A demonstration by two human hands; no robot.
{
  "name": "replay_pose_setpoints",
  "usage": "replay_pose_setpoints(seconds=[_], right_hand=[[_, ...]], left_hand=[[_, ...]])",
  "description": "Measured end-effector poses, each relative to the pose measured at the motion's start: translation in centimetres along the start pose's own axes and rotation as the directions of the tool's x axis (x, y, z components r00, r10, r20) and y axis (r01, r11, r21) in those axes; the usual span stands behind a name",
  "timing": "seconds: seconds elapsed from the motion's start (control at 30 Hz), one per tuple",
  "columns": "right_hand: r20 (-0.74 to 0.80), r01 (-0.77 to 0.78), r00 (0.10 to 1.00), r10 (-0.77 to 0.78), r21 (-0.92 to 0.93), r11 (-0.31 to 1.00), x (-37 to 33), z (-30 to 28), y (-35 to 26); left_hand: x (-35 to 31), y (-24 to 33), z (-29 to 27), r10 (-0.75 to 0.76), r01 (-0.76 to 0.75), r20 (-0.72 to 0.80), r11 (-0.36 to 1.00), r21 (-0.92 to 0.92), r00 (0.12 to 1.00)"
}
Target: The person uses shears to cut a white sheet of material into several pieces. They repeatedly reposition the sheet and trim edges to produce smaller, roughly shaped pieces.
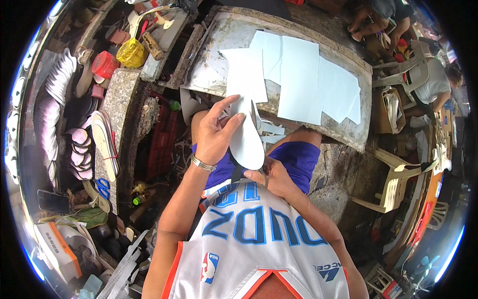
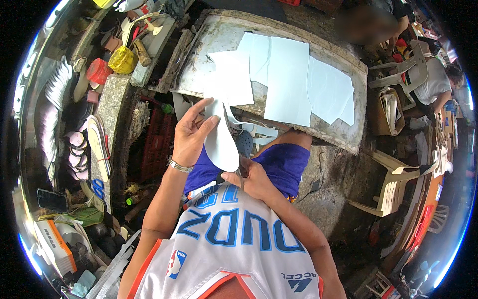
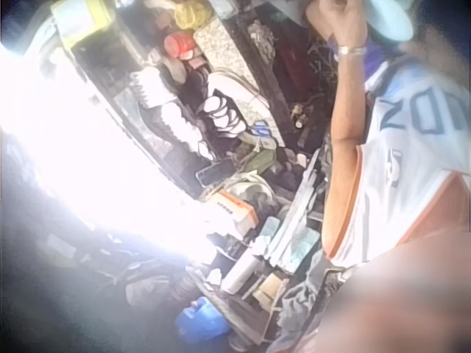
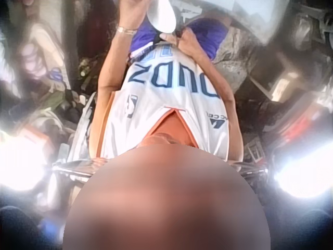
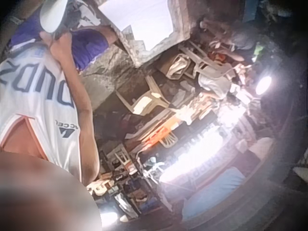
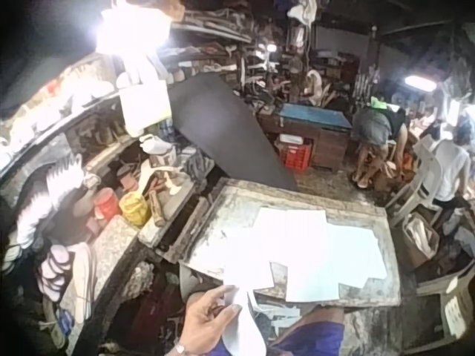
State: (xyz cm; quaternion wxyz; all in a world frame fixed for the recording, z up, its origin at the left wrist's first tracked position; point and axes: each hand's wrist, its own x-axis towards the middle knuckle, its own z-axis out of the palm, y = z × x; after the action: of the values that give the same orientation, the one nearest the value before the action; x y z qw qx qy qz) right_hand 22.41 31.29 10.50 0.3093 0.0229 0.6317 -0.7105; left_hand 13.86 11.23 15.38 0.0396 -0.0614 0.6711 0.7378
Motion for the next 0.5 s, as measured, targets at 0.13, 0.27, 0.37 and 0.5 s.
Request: replay_pose_setpoints(seconds=[0.13, 0.27, 0.37, 0.5], right_hand=[[-0.020, 0.017, 1.000, -0.019, -0.083, 0.996, 0.4, -0.3, 0.4], [-0.034, 0.012, 0.999, -0.016, -0.118, 0.993, 0.7, -0.7, 0.4], [-0.057, 0.009, 0.998, -0.017, -0.140, 0.990, 0.5, -1.0, 0.2], [-0.089, -0.020, 0.996, 0.011, -0.103, 0.994, 0.6, -0.8, 0.3]], left_hand=[[-0.4, -0.6, 0.1, 0.009, -0.009, 0.002, 1.000, 0.022, 1.000], [-1.4, -0.9, 1.0, 0.011, -0.012, -0.012, 0.999, -0.047, 1.000], [-1.9, -0.9, 1.5, 0.011, -0.011, 0.005, 0.996, -0.085, 1.000], [-2.3, -0.9, 1.8, 0.019, -0.019, 0.007, 0.998, -0.054, 1.000]])
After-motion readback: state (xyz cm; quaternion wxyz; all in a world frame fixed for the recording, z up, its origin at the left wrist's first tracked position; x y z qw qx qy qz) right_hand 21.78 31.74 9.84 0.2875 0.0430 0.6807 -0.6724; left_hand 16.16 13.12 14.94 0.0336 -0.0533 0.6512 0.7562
